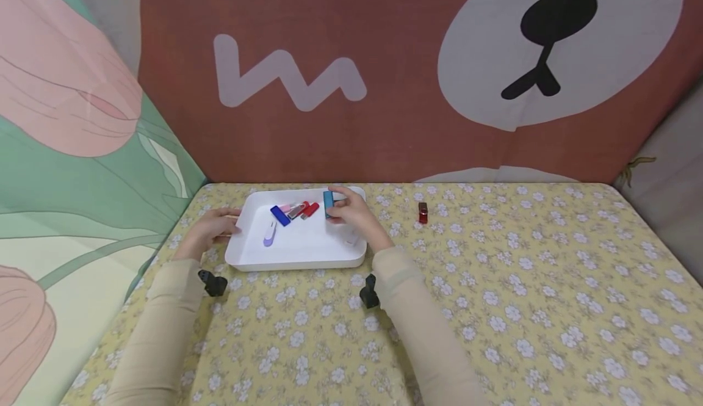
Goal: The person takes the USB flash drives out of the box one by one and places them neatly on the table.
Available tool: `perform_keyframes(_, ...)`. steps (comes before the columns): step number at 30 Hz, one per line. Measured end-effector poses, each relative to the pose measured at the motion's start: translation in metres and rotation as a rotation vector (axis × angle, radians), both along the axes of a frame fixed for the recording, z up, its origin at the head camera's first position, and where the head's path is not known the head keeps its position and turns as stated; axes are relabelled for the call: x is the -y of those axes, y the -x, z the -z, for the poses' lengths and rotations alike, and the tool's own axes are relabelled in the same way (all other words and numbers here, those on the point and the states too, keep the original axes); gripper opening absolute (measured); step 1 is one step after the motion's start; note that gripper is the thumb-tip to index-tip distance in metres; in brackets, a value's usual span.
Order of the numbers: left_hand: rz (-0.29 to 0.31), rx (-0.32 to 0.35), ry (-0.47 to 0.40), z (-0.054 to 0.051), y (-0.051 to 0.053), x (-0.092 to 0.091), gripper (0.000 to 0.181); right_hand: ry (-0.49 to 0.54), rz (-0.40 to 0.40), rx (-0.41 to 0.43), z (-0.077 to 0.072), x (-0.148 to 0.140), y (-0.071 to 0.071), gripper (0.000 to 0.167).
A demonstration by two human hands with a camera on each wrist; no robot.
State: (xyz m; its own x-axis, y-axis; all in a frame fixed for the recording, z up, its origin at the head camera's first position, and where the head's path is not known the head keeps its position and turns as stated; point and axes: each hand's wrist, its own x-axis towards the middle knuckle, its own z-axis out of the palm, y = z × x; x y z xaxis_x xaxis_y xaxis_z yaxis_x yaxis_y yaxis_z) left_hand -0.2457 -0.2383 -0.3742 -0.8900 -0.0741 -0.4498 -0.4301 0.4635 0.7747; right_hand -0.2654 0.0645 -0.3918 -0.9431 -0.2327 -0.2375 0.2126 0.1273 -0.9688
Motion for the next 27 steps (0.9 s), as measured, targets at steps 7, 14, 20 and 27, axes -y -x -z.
perform_keyframes(7,0.001,0.005,0.002,-0.003,-0.002,0.000,0.056,-0.081,0.018,-0.040,-0.003,-0.019,0.002,0.058)
perform_keyframes(14,0.017,-0.006,-0.002,-0.001,-0.001,0.000,0.056,-0.072,0.087,-0.030,-0.004,-0.039,0.003,0.059)
perform_keyframes(20,0.035,-0.032,0.002,0.001,-0.001,0.000,0.056,0.018,0.142,-0.034,-0.004,-0.059,0.003,0.060)
perform_keyframes(27,0.032,-0.083,0.022,0.008,-0.004,0.002,0.055,0.104,0.151,-0.024,0.002,-0.088,0.003,0.063)
